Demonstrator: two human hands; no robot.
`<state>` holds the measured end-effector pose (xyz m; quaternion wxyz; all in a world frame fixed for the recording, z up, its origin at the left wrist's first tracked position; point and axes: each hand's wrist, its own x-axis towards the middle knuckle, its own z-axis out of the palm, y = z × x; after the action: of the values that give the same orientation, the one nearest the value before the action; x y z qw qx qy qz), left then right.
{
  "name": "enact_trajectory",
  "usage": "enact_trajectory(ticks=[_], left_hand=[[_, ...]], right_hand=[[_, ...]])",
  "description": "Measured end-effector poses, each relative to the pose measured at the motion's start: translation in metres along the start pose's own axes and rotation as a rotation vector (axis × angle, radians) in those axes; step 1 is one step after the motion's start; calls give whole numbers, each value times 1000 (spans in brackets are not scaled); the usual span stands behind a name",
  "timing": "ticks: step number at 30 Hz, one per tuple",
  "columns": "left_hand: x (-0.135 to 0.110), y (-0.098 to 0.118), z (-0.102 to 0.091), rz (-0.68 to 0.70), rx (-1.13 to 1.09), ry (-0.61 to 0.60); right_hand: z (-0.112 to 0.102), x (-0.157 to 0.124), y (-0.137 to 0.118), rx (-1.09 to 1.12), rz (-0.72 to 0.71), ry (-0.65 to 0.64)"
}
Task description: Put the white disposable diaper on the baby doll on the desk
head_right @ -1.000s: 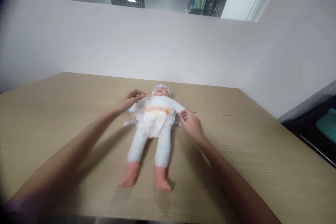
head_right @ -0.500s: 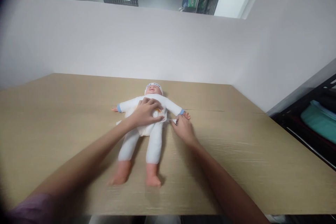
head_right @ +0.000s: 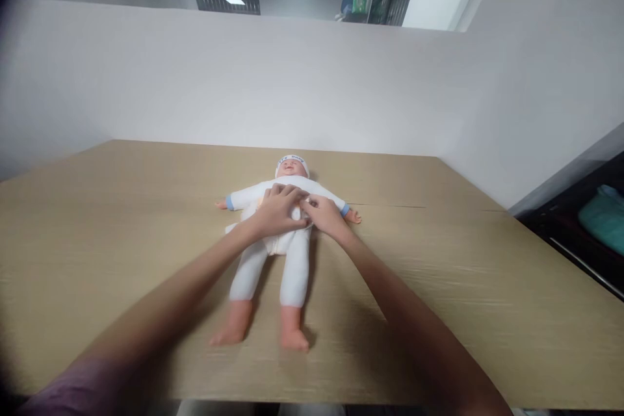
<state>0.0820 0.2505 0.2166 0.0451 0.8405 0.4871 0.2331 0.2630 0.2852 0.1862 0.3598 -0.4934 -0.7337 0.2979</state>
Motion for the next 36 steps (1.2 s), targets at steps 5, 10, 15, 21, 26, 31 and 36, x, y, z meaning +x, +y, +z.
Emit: enact_trajectory(ticks=[5, 10, 15, 21, 26, 31, 36], left_hand=[[-1, -4, -1, -12, -78, -36], [1, -13, -12, 0, -241, -109], [-10, -23, -26, 20, -587, -45], [-64, -69, -21, -119, -442, 201], [-99, -111, -12, -257, -137, 160], [-101, -119, -10, -337, 13, 67], [-100, -121, -14, -483, -260, 98]], right_hand=[[10, -21, -2, -26, -169, 160], [6, -60, 1, -103, -469, 127], [9, -67, 5, -187, -523, -12], [5, -67, 9, -286, -508, -20], [5, -64, -20, -277, -502, 130], [25, -39, -69, -332, -462, 167], [54, -10, -88, -527, -338, 70]])
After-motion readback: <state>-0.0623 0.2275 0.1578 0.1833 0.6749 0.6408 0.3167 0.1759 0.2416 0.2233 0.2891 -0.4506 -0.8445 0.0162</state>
